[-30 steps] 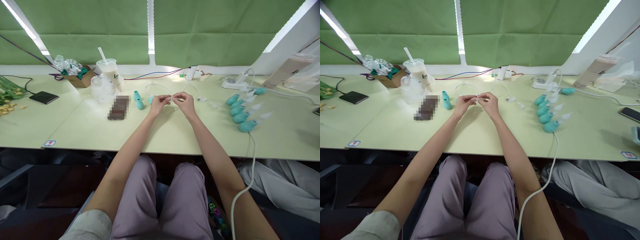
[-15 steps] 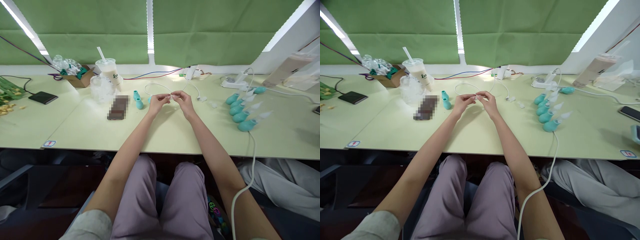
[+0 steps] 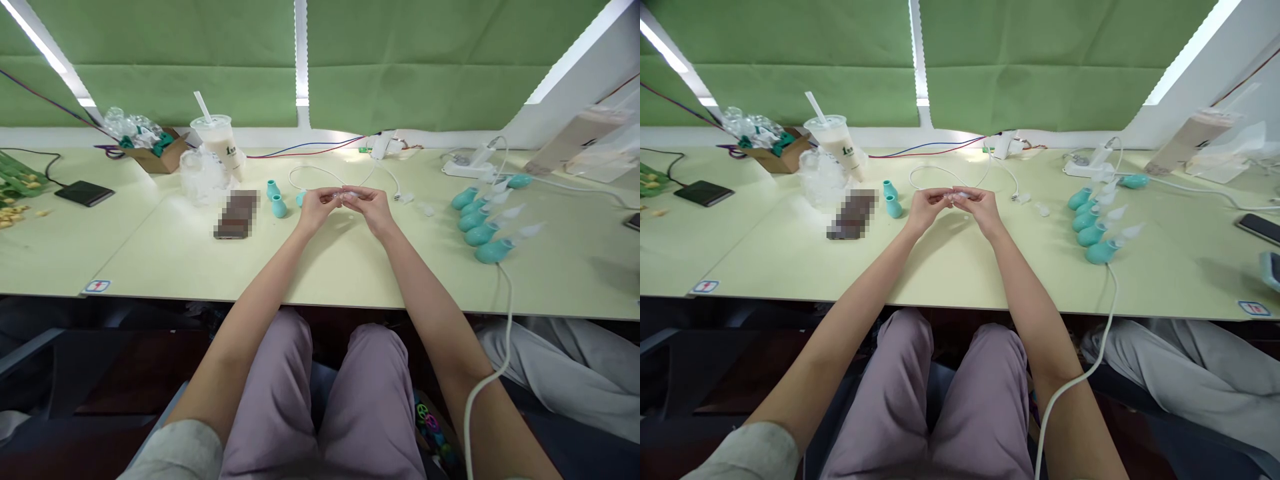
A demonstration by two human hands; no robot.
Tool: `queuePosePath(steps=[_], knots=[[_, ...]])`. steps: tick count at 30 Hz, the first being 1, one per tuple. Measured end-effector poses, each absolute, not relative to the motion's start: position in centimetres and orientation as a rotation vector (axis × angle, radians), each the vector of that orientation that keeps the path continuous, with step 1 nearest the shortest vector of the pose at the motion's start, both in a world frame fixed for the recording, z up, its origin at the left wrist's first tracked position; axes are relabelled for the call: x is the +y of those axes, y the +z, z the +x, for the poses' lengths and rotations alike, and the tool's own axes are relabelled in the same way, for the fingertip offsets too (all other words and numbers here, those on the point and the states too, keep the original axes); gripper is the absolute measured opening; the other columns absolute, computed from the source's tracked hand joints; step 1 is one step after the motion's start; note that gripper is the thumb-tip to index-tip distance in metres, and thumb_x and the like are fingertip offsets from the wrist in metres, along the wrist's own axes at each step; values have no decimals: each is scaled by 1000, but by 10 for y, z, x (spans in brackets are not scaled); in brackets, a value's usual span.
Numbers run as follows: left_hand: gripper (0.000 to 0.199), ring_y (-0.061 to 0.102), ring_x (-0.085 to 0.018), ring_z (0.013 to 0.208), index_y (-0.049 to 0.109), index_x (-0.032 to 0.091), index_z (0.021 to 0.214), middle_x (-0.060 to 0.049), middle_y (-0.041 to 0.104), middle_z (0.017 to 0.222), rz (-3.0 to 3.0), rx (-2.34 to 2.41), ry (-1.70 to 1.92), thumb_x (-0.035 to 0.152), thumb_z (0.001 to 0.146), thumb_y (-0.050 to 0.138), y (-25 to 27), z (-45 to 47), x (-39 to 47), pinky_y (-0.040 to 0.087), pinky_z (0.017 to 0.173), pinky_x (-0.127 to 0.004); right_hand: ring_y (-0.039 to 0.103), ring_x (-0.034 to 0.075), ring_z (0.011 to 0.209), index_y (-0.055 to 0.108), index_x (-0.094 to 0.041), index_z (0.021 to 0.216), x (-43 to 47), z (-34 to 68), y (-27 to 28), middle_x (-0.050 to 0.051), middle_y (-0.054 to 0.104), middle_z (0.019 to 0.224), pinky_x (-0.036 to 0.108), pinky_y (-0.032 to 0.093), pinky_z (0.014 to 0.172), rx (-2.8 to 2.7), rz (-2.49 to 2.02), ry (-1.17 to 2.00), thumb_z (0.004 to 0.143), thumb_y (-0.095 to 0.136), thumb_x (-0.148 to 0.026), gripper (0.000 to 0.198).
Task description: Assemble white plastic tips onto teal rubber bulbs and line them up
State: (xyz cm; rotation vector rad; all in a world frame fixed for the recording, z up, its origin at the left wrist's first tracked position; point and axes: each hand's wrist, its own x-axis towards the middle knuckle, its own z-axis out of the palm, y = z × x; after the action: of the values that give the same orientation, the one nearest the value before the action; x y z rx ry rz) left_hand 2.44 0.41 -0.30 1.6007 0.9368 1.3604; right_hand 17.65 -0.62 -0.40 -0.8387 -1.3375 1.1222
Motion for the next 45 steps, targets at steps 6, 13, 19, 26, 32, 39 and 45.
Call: queuePosePath(steps=[6,13,19,26,32,39,45], knots=[[30,68,-17,82,70,13,97,-9,73,94,1570,820,1345,34,76,67,-4,23,3,54,81,-34,66,20,96,71,-20,99,-6,177,-2,5,72,98,39,52,94,-1358,-918,1078,59,78,-53,52],[27,67,-13,71,55,16,102,-3,69,79,1578,862,1317,24,78,64,-3,20,4,55,78,-32,66,20,87,72,-19,102,-4,187,2,6,72,86,36,54,83,-1502,-1078,1003,61,77,-52,53],[27,65,-11,71,50,21,106,1,66,78,1800,974,1276,16,80,54,-2,21,-2,54,76,-29,64,23,92,75,-19,90,-9,191,4,7,73,91,37,54,78,-1668,-1184,846,67,73,-46,36],[21,63,-16,88,52,21,107,-7,64,100,2082,1176,1368,24,87,50,-2,11,4,50,83,-31,66,16,66,71,-16,86,-7,183,3,7,71,81,30,56,63,-1453,-1045,1055,61,77,-48,41],[30,52,-22,111,57,20,110,-11,56,117,2213,1653,1305,12,89,37,-10,-8,18,41,99,-37,64,12,60,73,-17,83,-6,188,5,5,72,78,25,51,58,-1389,-923,1011,65,74,-48,35],[30,49,-28,116,59,20,113,-14,55,121,2255,1954,877,19,91,38,-23,-11,21,42,96,-46,61,11,61,73,-17,83,-6,191,3,4,71,77,26,52,63,-1371,-940,1033,66,72,-49,36],[21,52,-30,105,58,19,101,-13,59,101,2132,1819,1209,18,80,56,-37,-19,40,40,95,-48,61,11,73,67,-22,101,-7,187,5,5,68,95,23,48,63,-1433,-935,1100,72,64,-56,45]])
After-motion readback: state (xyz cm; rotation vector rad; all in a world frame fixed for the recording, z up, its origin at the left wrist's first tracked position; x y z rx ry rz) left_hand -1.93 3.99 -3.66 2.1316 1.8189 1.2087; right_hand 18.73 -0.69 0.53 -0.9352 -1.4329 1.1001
